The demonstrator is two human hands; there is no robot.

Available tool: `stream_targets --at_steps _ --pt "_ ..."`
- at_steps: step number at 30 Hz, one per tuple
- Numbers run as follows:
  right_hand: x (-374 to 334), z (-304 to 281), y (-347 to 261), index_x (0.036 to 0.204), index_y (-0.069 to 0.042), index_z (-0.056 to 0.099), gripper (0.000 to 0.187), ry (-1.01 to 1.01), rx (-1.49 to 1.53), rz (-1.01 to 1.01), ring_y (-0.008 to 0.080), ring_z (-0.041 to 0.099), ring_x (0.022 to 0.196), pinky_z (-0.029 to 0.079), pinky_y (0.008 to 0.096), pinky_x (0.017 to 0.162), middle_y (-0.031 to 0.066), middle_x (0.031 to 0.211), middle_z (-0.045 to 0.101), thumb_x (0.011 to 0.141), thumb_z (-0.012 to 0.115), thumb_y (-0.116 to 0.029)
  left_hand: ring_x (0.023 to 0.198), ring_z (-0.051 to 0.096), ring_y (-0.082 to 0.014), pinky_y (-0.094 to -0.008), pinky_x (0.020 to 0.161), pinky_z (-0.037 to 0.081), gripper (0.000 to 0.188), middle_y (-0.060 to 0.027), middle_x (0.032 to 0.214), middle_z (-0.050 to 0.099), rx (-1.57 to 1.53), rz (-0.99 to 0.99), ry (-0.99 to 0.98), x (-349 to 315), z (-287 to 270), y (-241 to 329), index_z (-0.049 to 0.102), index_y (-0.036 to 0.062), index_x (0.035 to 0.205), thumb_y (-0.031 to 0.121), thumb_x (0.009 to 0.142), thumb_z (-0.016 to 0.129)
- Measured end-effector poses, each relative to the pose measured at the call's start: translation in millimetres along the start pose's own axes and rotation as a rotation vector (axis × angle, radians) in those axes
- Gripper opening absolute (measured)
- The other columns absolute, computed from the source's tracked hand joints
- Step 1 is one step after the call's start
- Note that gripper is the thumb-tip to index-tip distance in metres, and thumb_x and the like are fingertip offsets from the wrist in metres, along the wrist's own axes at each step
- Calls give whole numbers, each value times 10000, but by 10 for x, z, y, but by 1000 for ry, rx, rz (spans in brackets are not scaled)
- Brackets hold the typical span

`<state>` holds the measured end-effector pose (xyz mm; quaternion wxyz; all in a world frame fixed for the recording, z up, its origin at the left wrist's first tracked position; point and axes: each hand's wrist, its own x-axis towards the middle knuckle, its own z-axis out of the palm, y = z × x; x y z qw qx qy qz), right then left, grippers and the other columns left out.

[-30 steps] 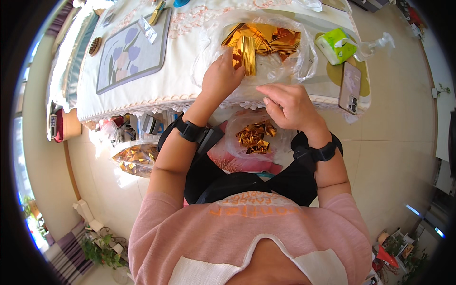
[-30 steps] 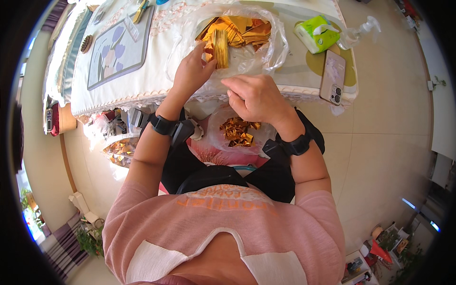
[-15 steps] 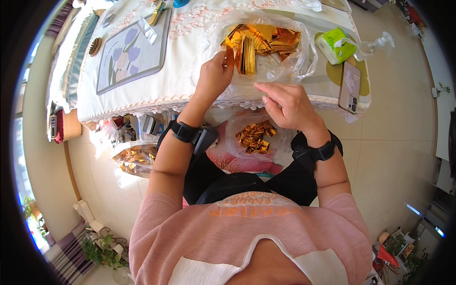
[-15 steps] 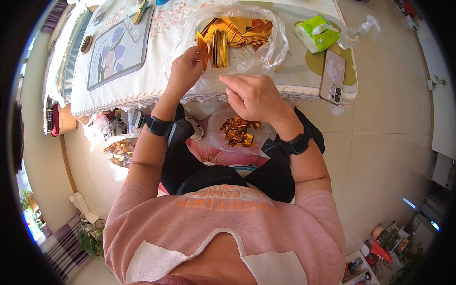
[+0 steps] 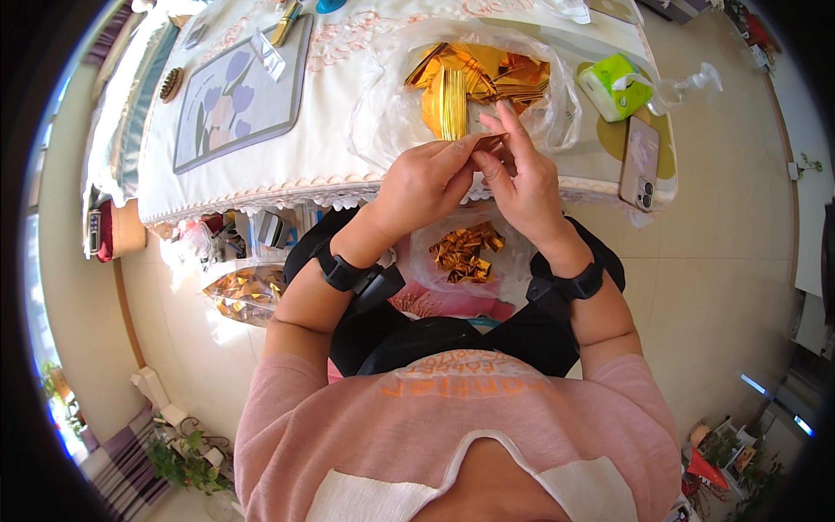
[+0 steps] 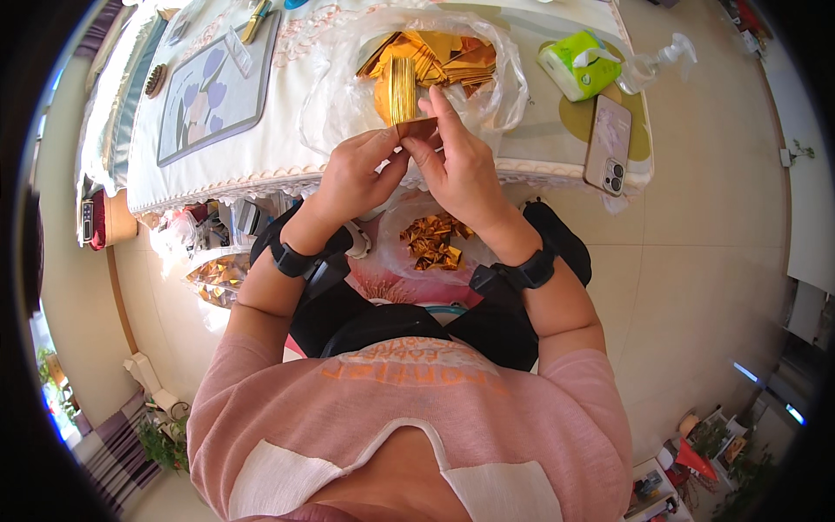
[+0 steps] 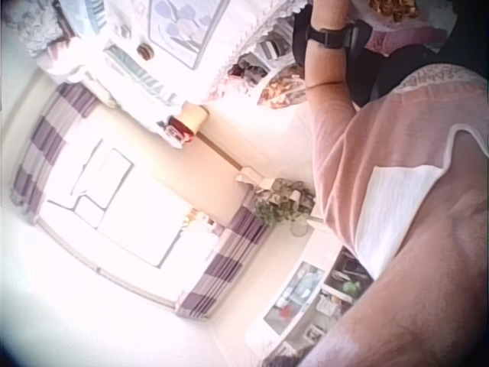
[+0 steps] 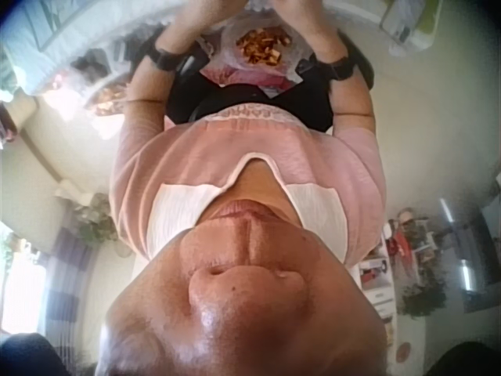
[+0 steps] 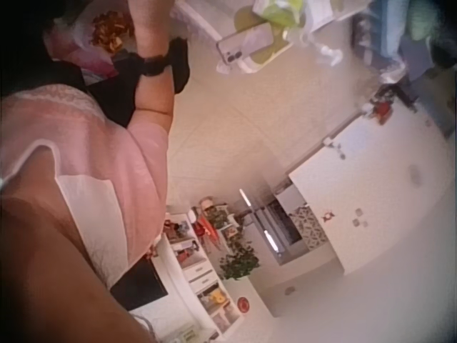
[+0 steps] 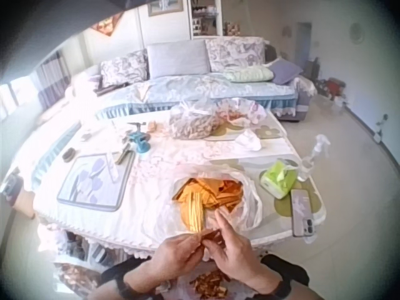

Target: The person folds small gold-colored paper sheets into compact shapes and places them into a plastic bag. Then the person shells peanuts by hand, separating the kernels from the shells and placing them into a separate bag.

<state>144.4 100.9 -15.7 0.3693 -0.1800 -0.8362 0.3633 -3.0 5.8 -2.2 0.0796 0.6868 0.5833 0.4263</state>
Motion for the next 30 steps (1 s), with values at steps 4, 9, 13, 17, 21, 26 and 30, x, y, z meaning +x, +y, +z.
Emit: stream_targets --at_steps 4,9,13,17,21,26,30 --pt "-20 -1 -29 1440 48 280 768 -27 110 46 233 684 806 551 309 663 232 1240 594 863 722 -199 792 655 -325 -388 687 535 461 -147 882 669 -69 41 -8 1 -51 -29 586 28 1233 -17 775 614" --pt "-8 7 -67 1448 27 276 787 -21 93 30 225 672 784 542 293 649 221 1234 599 847 737 -184 808 648 -318 -378 701 531 506 -137 917 672 -65 59 -47 -6 -63 -65 574 51 1283 -15 782 618" --pt "-2 -20 -83 1449 8 283 770 -53 105 34 222 666 774 539 286 639 221 1225 601 852 732 -179 842 655 -313 -361 734 536 515 -144 971 673 -109 70 -60 14 -91 -79 586 64 1284 -16 780 655" --pt "4 -41 -88 1447 1 289 749 -62 127 24 220 668 778 538 289 639 221 1209 609 866 719 -195 892 668 -308 -347 780 543 475 -160 1043 670 -248 7 -74 7 -111 -57 618 52 1245 -32 781 674" --pt "3 -60 -83 1448 -4 294 724 -59 126 15 217 675 791 537 287 647 216 1166 632 885 700 -211 918 677 -311 -348 801 549 416 -175 1099 662 -287 39 -90 -6 -131 -96 634 22 1205 -42 795 663" --pt "1 -68 -80 1448 -11 308 706 -58 162 17 215 678 798 529 286 646 216 1140 642 890 694 -208 903 684 -299 -342 772 560 410 -189 1137 646 -288 21 -160 -35 -154 -158 628 -6 1190 -108 795 579" --pt "0 -73 -82 1448 -10 311 702 -67 161 18 218 677 788 526 289 643 206 1128 645 890 693 -202 841 687 -267 -330 740 566 427 -187 1124 645 -320 2 -184 -37 -157 -165 623 -19 1187 -138 788 528"
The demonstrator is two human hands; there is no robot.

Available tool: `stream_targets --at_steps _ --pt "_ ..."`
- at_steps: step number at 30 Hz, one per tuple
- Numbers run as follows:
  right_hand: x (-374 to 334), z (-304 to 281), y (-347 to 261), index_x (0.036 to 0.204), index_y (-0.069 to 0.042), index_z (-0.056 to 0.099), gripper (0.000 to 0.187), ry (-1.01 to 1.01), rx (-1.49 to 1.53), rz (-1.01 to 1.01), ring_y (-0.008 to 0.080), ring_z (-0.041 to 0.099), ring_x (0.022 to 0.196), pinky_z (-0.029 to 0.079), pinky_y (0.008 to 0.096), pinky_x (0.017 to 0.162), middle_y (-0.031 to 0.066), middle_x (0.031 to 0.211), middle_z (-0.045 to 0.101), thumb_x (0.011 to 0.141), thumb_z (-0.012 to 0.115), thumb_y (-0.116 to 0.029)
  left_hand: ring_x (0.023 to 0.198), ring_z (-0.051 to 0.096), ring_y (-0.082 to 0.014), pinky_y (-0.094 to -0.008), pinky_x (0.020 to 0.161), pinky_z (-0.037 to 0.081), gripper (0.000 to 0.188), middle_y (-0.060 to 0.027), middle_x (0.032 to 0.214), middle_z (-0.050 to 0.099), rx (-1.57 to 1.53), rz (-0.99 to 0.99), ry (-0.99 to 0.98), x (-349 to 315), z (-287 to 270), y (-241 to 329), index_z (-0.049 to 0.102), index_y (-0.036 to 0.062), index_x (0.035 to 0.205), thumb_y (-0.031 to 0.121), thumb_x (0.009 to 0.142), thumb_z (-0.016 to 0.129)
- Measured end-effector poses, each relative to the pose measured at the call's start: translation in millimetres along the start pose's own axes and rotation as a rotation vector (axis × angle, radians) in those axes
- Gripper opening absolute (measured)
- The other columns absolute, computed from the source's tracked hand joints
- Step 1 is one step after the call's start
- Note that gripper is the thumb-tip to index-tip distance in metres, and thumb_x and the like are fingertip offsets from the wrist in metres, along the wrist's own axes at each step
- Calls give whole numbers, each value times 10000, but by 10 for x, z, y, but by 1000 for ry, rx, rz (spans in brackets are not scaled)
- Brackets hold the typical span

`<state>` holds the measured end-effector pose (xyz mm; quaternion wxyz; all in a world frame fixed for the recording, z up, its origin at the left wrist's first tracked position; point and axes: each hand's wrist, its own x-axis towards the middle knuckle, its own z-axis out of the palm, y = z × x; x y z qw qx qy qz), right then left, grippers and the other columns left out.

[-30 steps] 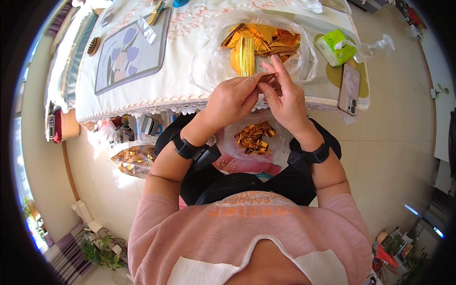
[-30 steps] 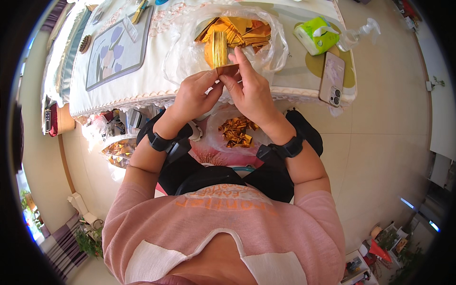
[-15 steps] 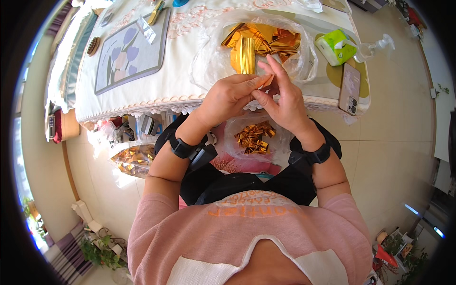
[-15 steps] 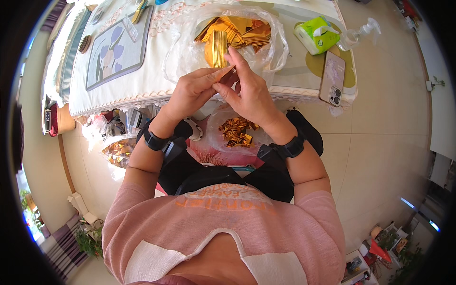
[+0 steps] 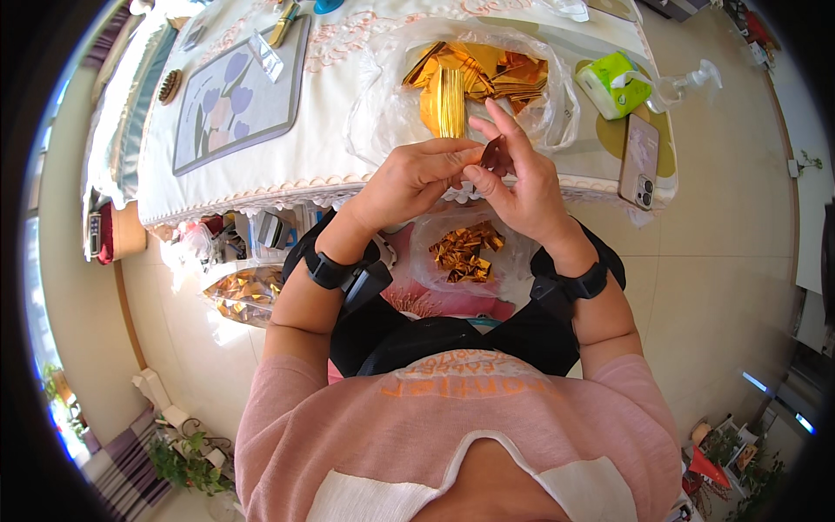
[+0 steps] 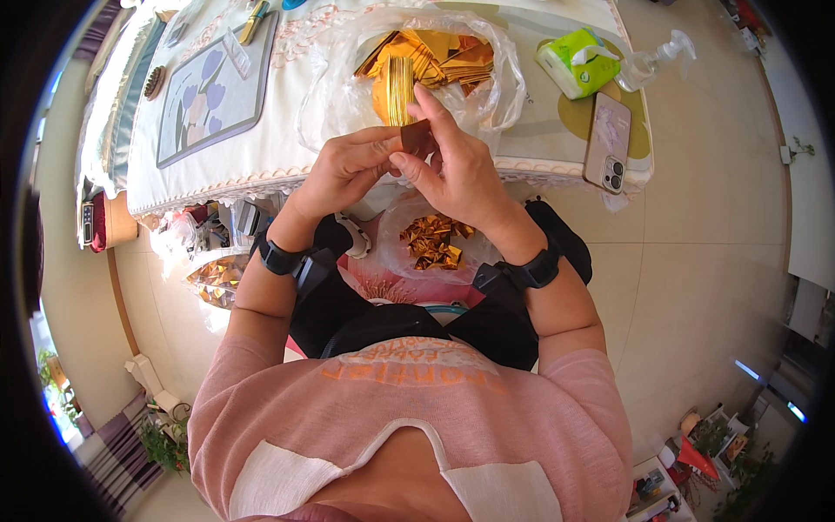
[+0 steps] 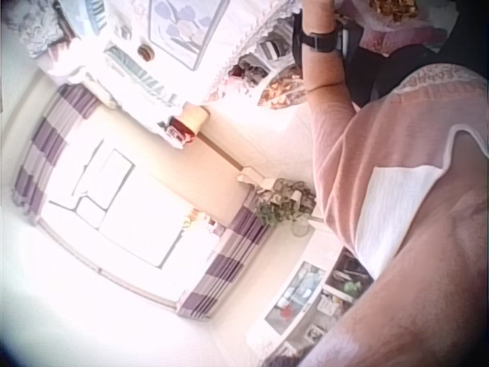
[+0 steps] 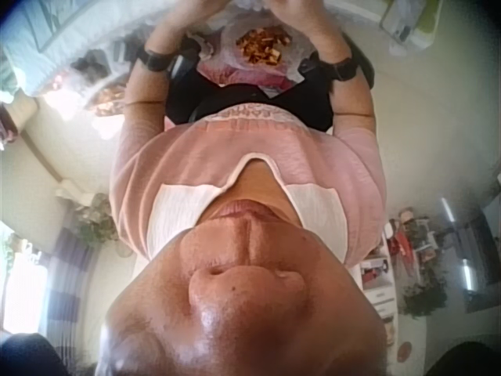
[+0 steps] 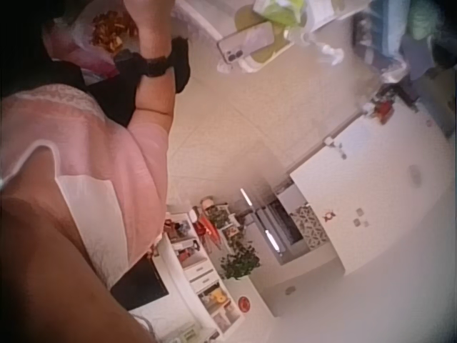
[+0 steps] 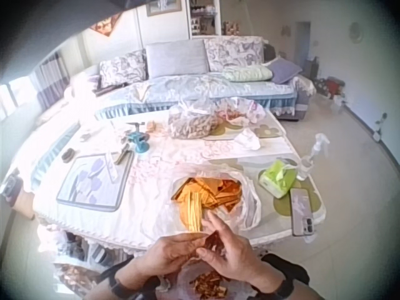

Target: The person folds small gold-colored paper sheets into compact shapes and places them into a plastic bag. Then the person shells peanuts by hand, separating the kernels from the shells and placing them into a separate bag.

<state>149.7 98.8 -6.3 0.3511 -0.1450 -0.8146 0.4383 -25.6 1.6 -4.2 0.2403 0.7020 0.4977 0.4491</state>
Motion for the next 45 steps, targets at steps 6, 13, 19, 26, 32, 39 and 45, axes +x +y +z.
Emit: stream_targets --at_steps 6,13,19,26,32,39,45 --pt "3 3 -3 1446 -9 317 692 -5 2 -5 211 673 753 521 285 638 186 1104 649 892 689 -192 847 687 -276 -333 737 568 418 -185 1133 644 -8 10 -16 -1 -13 -6 625 -13 1182 -129 790 540" --pt "0 8 -13 1443 -15 327 687 -5 7 -5 200 665 740 521 280 634 163 1083 658 888 694 -185 952 668 -352 -374 819 552 284 -186 1130 656 55 22 5 1 -28 15 660 -3 1115 -26 833 627" --pt "-1 7 -14 1442 -21 331 689 -4 -5 -10 194 669 756 525 279 637 151 1080 660 884 701 -184 939 671 -352 -375 824 547 248 -190 1104 663 33 4 -12 1 -46 19 667 -6 1094 14 849 638" --pt "-1 5 -23 1433 -16 343 677 -5 0 -11 199 678 777 534 282 643 153 1079 659 884 702 -181 922 674 -355 -373 815 550 239 -190 1100 666 44 20 -7 -6 -51 15 667 -11 1082 6 847 625" --pt "5 1 -27 1430 -13 346 676 -1 -15 -13 211 687 783 543 289 646 160 1074 660 882 703 -183 902 676 -347 -369 802 553 259 -190 1102 662 11 6 -28 9 -60 34 660 -9 1097 -3 842 616" --pt "3 -12 -56 1430 -8 344 671 -24 -19 16 232 694 809 551 301 675 181 1073 659 887 696 -183 852 663 -354 -364 753 542 255 -192 1075 656 -5 7 -30 10 -60 59 642 -25 1072 -21 819 609" --pt "7 -9 -57 1427 2 345 660 -16 -49 -10 252 698 839 553 314 698 191 1085 655 893 686 -184 856 661 -356 -365 754 539 253 -179 1080 657 -15 21 -55 27 -68 46 637 -25 1055 -25 804 608"
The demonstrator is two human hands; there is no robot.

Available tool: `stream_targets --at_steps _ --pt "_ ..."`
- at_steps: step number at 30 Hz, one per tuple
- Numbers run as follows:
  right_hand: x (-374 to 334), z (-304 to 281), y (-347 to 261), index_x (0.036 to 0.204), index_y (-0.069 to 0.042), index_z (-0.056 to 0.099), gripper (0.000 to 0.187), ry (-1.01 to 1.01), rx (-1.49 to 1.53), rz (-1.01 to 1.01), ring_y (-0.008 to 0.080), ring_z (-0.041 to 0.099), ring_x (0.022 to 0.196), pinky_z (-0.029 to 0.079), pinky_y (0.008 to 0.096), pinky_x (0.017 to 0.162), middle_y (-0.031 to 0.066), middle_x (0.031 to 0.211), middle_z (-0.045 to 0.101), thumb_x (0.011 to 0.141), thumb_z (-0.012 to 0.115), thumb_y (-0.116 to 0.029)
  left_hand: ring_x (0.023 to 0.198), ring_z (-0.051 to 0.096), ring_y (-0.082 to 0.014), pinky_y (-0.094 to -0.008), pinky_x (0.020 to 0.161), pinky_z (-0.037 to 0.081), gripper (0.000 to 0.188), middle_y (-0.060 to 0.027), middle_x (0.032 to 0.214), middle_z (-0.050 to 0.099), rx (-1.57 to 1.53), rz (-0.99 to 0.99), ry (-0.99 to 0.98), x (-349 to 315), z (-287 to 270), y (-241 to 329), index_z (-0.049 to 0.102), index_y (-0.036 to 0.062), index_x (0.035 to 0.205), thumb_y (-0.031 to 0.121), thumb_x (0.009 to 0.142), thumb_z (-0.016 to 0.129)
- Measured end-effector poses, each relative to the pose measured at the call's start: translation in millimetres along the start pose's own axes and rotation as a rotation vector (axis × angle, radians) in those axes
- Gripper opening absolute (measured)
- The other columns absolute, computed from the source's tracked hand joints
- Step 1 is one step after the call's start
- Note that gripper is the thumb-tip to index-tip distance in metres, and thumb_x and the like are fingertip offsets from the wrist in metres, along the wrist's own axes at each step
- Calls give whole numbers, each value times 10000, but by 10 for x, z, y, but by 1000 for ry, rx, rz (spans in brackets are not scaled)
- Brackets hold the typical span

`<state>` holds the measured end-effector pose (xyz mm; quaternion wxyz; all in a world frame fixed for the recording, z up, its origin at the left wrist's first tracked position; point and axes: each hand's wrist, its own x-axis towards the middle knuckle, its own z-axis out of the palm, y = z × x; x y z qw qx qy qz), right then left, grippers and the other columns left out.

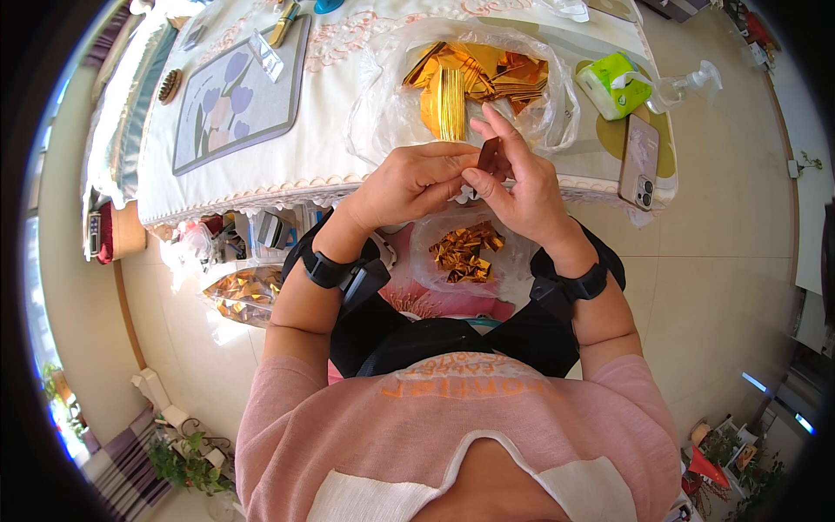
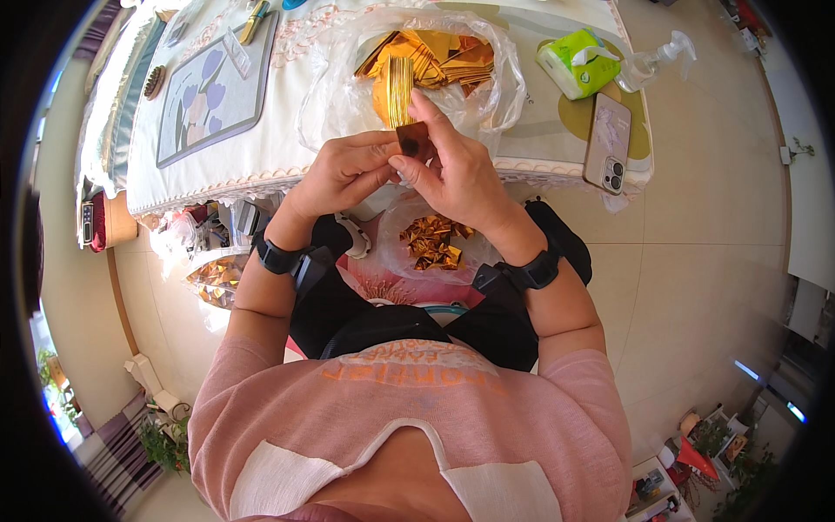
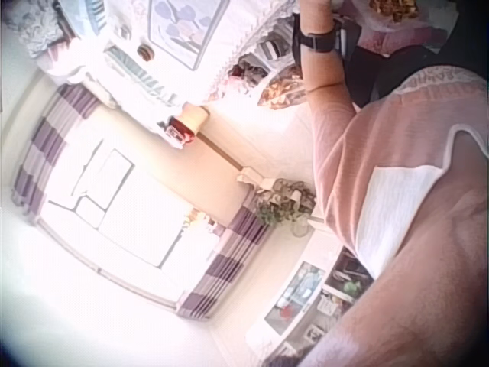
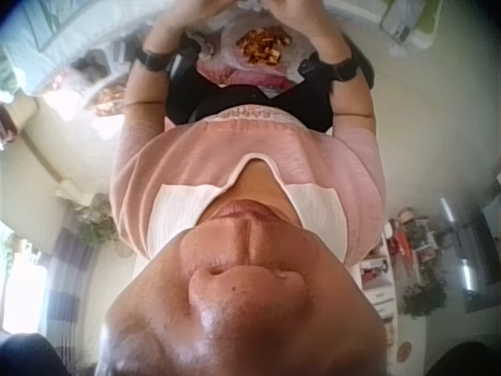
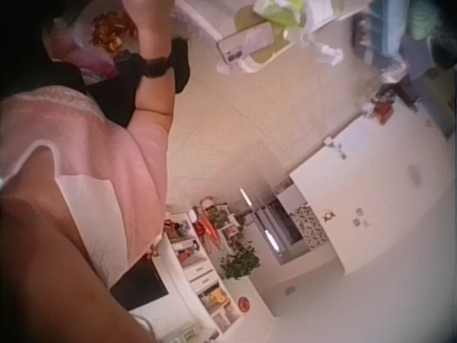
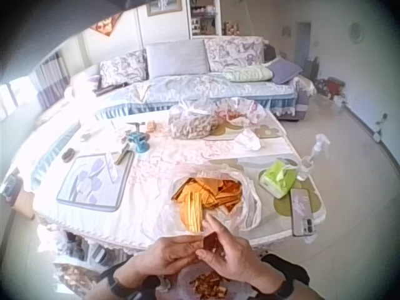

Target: The person folds small gold-colored paper sheets into compact shapes and places them into a plastic bag. Then the person shells peanuts by hand, separating the kernels from the shells and placing them into a separate bag.

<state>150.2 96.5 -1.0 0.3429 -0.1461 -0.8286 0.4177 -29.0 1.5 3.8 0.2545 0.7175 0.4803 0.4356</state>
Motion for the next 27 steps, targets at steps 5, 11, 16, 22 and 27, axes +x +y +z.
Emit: stream_targets --at_steps 5,11,16,22,27 --pt "-2 -7 -12 1428 10 340 663 -15 20 17 257 697 848 553 315 702 195 1095 651 895 683 -181 857 662 -352 -364 764 541 246 -172 1083 658 48 19 9 -10 -4 -2 641 -21 1049 -18 805 607" --pt "-2 -10 -25 1440 16 312 672 -24 37 2 255 696 843 552 312 702 190 1093 652 898 669 -158 829 670 -338 -356 743 542 227 -171 1020 673 32 8 67 4 58 -8 652 -22 1027 0 803 623" --pt "1 -4 -6 1454 22 283 690 -9 -25 -24 247 693 820 550 310 692 188 1083 656 894 658 -128 746 672 -301 -327 687 548 172 -146 875 675 109 -63 220 7 182 66 658 -18 959 17 790 652" --pt "-19 30 12 1432 50 314 666 93 -77 7 258 675 732 549 331 632 201 1053 654 871 649 -81 644 675 -229 -283 593 555 104 -136 791 654 148 -138 449 51 292 95 655 -21 895 2 794 655" --pt "-13 89 53 1359 80 407 598 164 -303 -74 282 667 743 552 338 636 216 1043 645 820 649 -12 659 692 -199 -266 589 565 140 -116 807 668 144 -145 465 50 347 111 653 -21 942 16 807 664"
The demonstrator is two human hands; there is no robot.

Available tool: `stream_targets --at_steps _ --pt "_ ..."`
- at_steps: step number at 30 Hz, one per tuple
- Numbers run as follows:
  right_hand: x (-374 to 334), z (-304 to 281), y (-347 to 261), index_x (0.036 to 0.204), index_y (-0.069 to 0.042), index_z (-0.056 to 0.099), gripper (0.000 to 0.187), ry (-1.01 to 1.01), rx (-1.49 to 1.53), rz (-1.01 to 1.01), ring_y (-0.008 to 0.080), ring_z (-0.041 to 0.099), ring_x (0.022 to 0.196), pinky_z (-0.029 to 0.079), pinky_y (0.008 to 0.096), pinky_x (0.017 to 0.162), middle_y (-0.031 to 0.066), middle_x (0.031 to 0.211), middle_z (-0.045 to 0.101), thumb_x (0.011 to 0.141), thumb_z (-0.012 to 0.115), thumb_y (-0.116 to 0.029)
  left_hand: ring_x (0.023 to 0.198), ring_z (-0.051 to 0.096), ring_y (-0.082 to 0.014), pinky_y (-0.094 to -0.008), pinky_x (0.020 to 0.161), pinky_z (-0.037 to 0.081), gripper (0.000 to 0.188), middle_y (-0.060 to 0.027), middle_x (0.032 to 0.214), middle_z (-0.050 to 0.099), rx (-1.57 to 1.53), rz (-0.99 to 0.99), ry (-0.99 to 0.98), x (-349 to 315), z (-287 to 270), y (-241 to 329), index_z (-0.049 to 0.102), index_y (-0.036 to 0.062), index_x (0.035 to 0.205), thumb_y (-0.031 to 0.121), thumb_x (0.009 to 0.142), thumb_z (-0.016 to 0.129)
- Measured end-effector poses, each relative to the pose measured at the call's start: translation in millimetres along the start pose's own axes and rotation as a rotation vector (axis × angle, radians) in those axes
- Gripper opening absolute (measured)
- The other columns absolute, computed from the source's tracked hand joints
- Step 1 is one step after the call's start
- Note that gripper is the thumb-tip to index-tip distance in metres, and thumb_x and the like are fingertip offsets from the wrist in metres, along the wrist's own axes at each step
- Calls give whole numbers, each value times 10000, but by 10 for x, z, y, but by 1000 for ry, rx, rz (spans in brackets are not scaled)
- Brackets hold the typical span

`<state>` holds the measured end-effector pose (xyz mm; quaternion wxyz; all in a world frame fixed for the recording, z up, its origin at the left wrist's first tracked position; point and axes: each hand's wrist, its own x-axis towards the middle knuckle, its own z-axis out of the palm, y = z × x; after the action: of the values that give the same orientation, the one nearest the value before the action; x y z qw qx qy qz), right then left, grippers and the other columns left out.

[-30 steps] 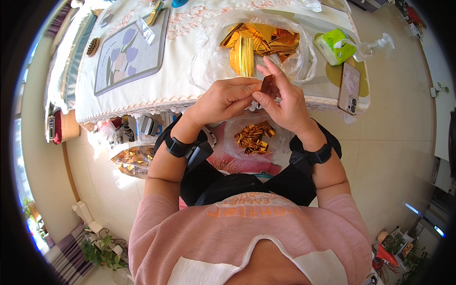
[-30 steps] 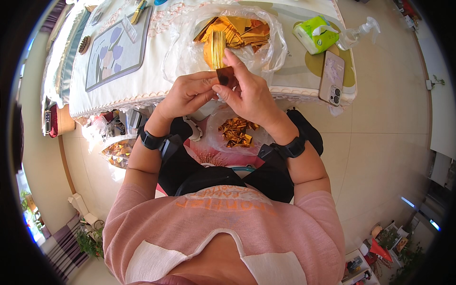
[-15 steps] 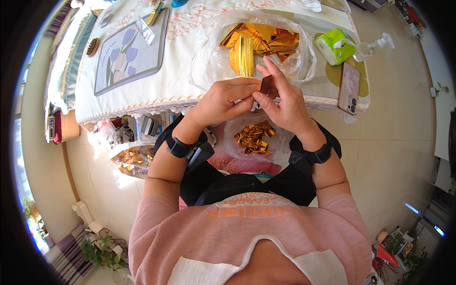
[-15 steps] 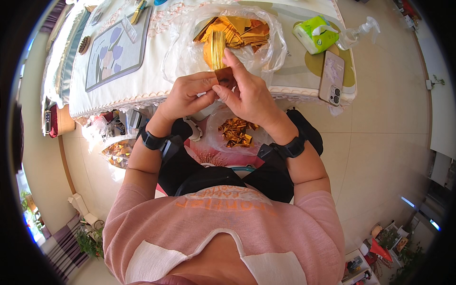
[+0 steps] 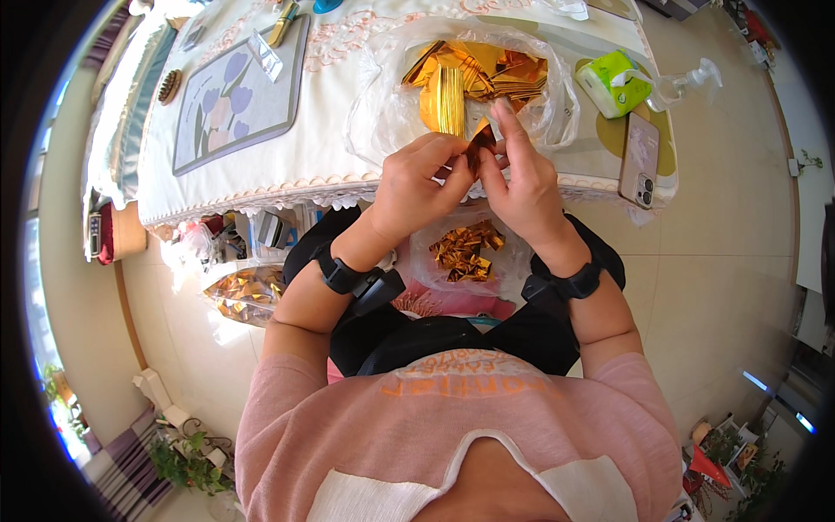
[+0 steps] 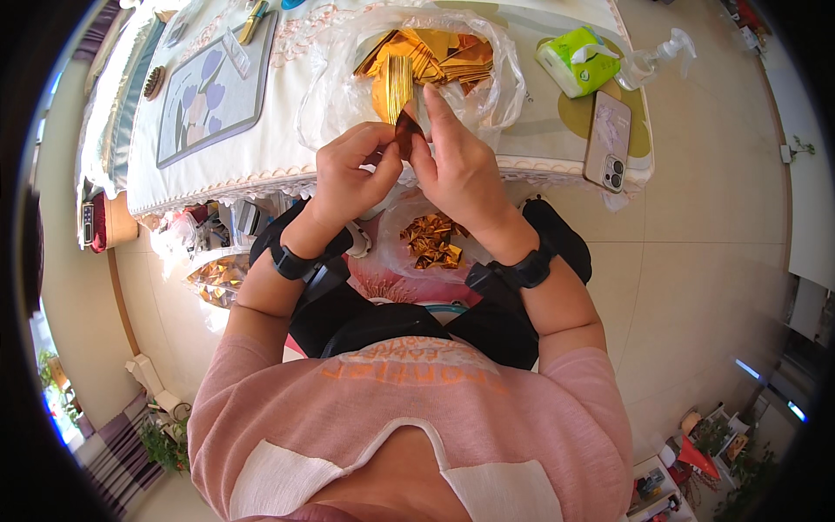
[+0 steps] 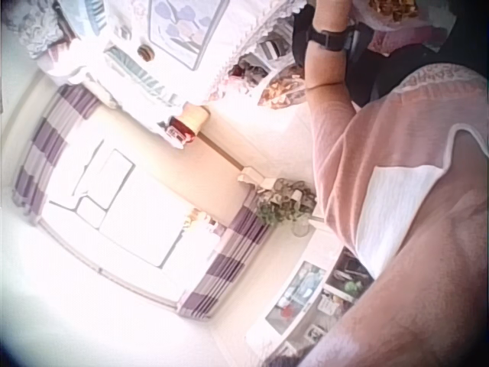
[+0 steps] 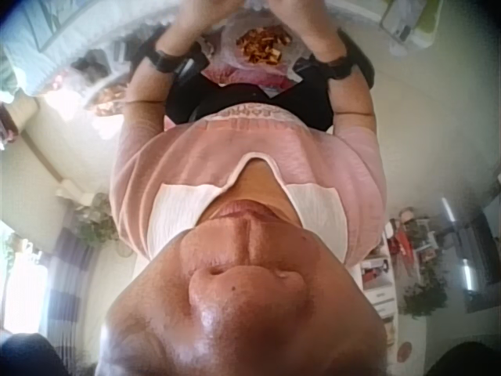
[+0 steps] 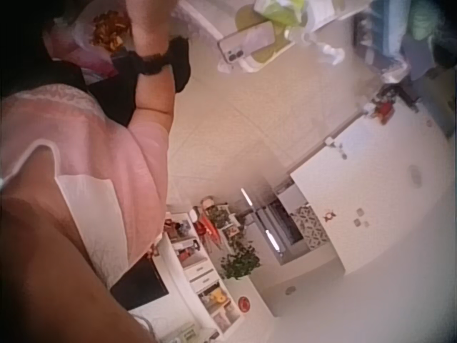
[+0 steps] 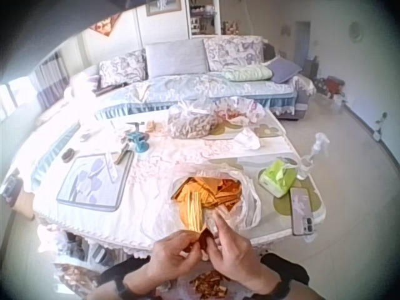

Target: The person folds small gold-colored paper sheets into compact shapes and places them into a plastic bag. Then the person shells peanuts by hand, separating the kernels from the shells and placing them into a separate bag.

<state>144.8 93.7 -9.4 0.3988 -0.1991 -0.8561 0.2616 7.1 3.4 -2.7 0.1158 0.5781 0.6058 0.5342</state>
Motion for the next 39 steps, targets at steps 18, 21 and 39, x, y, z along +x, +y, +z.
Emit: stream_targets --at_steps 18,21,39 --pt "31 -25 41 1144 34 599 362 137 -12 31 305 639 781 520 375 674 175 970 666 784 635 35 939 691 -194 -292 771 592 430 -148 1077 664 -545 -297 -14 40 -95 -22 469 -75 1289 -61 864 528" --pt "10 -29 66 1184 35 569 380 122 -44 7 340 630 733 517 397 662 189 875 644 808 620 57 891 698 -191 -291 745 590 428 -153 1040 677 -530 -280 47 30 -63 -60 469 -76 1305 -61 879 510" --pt "-23 -14 122 1252 88 496 475 105 -106 -9 371 639 756 518 428 682 228 861 639 783 563 119 676 699 -200 -294 613 561 274 -124 812 701 254 -14 -104 -13 -114 -169 525 -58 1209 -2 953 447"
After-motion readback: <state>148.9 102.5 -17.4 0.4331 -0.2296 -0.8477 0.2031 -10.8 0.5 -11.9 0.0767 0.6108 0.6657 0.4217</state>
